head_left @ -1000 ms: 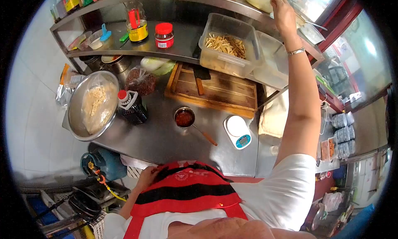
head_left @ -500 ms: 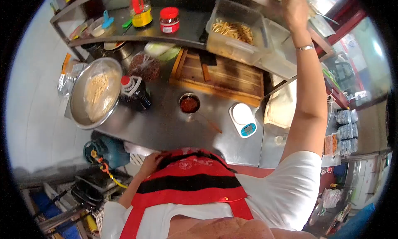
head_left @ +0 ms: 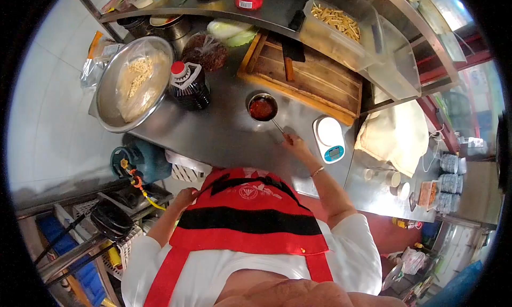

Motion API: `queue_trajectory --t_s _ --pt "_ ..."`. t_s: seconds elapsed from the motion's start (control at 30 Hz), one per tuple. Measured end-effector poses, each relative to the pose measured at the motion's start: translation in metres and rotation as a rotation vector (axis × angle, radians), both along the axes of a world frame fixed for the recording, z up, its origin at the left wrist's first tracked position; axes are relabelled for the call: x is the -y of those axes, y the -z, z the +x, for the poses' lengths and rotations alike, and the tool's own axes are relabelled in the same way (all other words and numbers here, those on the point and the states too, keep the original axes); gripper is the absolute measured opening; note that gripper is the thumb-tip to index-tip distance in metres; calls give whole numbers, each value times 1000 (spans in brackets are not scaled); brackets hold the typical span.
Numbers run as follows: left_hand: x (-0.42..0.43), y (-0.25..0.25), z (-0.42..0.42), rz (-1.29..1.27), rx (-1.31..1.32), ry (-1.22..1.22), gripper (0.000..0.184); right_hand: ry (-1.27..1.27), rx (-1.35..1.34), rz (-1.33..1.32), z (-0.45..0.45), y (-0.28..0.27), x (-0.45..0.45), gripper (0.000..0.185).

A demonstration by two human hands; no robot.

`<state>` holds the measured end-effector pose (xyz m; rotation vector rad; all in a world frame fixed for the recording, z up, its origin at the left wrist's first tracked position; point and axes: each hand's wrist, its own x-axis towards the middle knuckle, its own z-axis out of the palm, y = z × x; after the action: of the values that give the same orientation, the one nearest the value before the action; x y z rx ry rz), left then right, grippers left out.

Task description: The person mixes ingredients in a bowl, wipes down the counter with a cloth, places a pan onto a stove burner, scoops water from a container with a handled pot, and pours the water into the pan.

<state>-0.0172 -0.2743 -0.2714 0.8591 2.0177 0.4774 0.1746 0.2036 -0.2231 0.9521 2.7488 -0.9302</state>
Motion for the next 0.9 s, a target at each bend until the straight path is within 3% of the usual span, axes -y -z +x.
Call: queue_trajectory --t_s 0.07,0.13,0.2,0.27,0.37,0.47,0.53,0.6,0.67,0.77,0.9 --pt "19 30 -9 -19 -129 48 34 16 -83 -158 3 15 13 38" --pt "27 46 -12 -6 -114 4 33 303 -196 -566 0 16 37 26" --pt "38 67 -20 8 -101 -37 32 356 -280 -593 0 12 45 23" --pt "49 92 -26 -40 144 -63 29 402 -359 -612 1 11 49 23" --pt "50 87 -19 -17 108 -58 27 453 -435 -601 5 17 56 21" --pt "75 132 -21 -18 206 -70 25 440 -446 -573 9 14 64 21" --pt "91 164 -30 -38 90 36 24 500 -420 -633 16 -12 65 23" --pt "95 164 -32 -53 -21 144 22 541 -464 -698 17 -25 63 22" --pt "90 134 -33 -108 387 -428 20 578 -515 -760 22 -26 63 22" --pt "91 134 -43 -147 351 -454 21 500 -521 -705 32 -22 67 21" --pt "109 158 -63 -137 493 -365 20 637 -516 -792 33 -38 81 22"
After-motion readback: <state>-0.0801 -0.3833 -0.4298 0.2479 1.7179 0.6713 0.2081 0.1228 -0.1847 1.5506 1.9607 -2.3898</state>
